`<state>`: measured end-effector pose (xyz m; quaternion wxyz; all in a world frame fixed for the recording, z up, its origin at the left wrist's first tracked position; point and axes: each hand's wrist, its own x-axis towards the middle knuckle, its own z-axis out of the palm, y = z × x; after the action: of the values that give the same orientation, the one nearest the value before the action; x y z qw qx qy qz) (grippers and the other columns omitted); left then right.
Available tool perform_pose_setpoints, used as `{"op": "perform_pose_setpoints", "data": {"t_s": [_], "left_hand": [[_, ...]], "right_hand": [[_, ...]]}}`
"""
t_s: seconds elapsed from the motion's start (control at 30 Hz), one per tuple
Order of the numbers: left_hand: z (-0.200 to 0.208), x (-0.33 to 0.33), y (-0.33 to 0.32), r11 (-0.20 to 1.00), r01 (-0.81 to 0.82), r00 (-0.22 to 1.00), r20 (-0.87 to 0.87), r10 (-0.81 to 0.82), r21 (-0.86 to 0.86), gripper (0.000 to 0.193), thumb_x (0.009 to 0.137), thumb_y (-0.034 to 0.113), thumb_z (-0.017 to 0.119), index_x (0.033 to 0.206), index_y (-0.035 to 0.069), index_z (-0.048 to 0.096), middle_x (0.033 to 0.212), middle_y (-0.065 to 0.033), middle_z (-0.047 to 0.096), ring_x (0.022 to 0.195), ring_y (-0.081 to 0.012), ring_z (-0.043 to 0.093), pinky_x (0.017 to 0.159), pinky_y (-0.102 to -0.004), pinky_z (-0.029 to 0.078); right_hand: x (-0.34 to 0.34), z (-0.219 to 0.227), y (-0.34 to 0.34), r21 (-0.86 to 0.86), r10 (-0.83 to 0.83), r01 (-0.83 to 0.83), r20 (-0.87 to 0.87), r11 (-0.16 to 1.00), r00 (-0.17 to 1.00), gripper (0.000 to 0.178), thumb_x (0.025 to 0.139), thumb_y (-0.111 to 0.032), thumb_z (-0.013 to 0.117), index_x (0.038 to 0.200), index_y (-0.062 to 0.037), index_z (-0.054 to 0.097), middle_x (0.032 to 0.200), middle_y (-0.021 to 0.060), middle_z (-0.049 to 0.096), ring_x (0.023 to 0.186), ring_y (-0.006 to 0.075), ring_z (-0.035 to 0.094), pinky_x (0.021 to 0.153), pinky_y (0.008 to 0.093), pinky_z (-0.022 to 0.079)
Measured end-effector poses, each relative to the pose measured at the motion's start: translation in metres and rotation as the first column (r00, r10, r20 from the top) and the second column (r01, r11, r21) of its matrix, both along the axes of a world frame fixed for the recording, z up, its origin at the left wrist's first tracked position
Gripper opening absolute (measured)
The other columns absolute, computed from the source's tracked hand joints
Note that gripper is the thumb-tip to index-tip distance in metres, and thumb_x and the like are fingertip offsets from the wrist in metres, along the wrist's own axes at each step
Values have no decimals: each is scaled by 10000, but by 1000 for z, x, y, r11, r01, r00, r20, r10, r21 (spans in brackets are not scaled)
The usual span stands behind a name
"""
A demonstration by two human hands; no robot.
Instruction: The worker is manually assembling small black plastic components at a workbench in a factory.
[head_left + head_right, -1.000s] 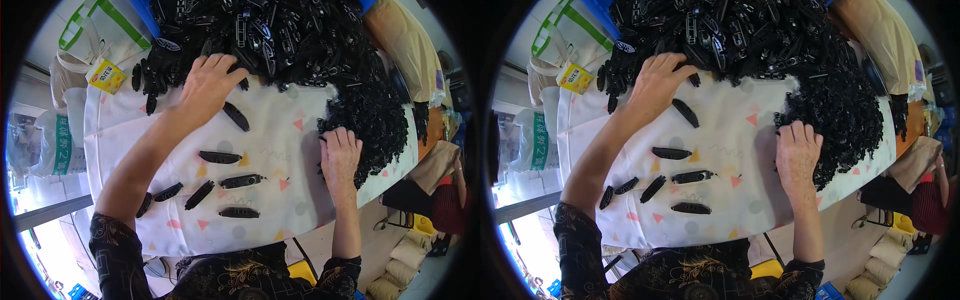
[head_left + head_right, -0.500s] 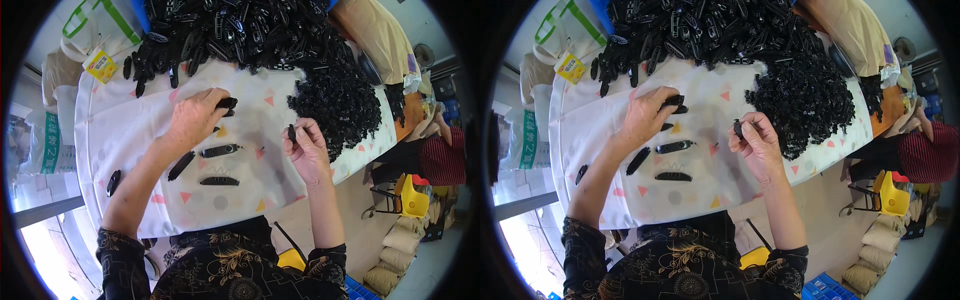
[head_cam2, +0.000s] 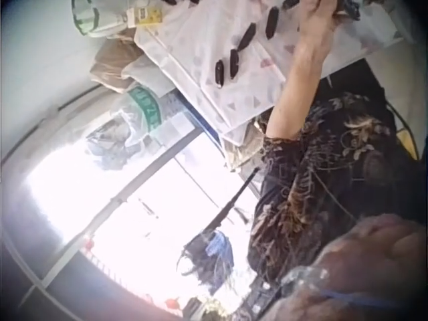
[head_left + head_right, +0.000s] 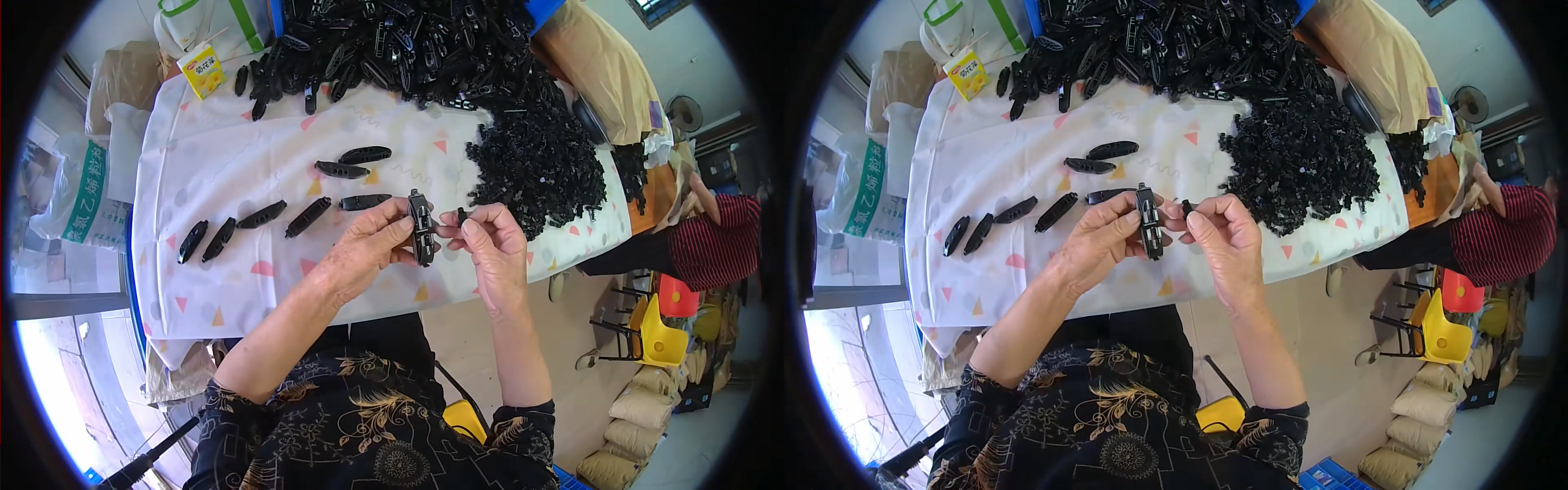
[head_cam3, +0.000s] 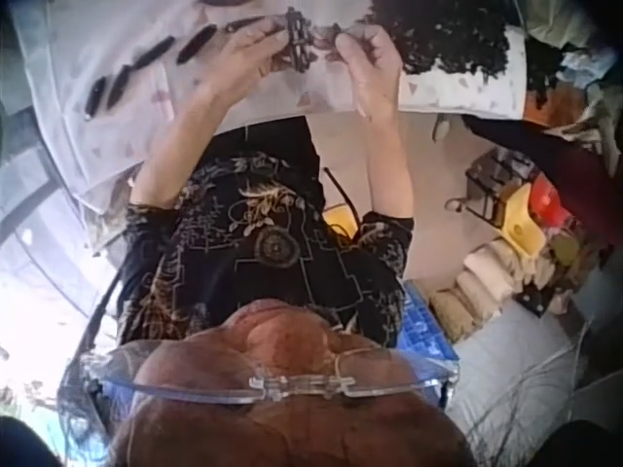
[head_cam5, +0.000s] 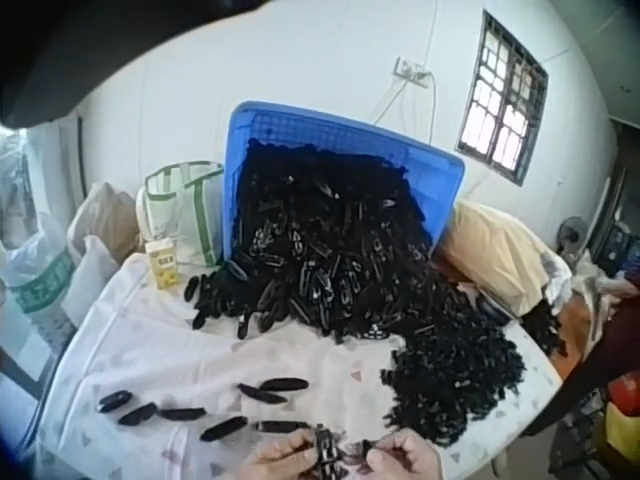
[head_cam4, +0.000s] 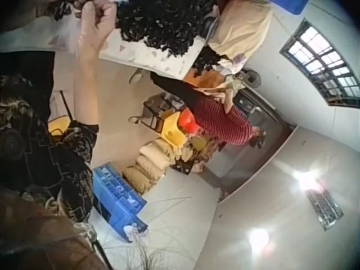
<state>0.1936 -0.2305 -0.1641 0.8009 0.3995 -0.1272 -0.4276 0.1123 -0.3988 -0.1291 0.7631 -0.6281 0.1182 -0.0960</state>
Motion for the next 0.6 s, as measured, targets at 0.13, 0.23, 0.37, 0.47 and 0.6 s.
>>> {"op": "perform_pose_setpoints", "data": {"t_s": [0.13,0.23,0.37,0.47,0.6], "left_hand": [[1,-10,-3,1000,21,1000,-24,-21,-12,300,959,246,481,1201,73,522,1044,-8,611,952,-105,591,763,-252,470],[-2,-18,-6,998,-59,997,-42,60,12,299,960,243,479,1201,74,532,1016,7,613,867,-74,582,727,-245,460],[-2,-19,-6,995,-56,998,22,54,88,315,960,254,487,1210,68,537,911,20,615,736,-47,552,634,-204,432],[-3,-20,-5,991,-21,995,95,8,134,307,958,254,495,1192,65,551,839,25,599,699,-42,528,591,-194,422],[-12,-18,-7,981,62,973,210,-100,184,312,958,242,503,1177,29,565,771,15,581,651,-46,507,559,-186,405]], "right_hand": [[-12,-3,14,-31,-18,22,130,999,991,80,871,-84,612,914,-49,555,1101,93,585,966,150,561,802,292,453],[-19,-12,17,64,-24,18,105,998,994,70,868,-61,609,922,-44,569,1111,65,534,948,124,528,793,254,438],[-24,-11,8,-214,8,29,168,976,986,51,861,15,579,904,-8,564,1012,52,526,864,106,516,747,231,446],[-26,6,2,-735,211,-13,177,678,961,124,794,103,599,878,16,575,907,71,523,750,135,531,656,243,463],[-25,17,-2,-840,360,-143,66,524,931,171,746,104,636,886,23,581,882,78,515,723,188,534,628,262,461]]}}
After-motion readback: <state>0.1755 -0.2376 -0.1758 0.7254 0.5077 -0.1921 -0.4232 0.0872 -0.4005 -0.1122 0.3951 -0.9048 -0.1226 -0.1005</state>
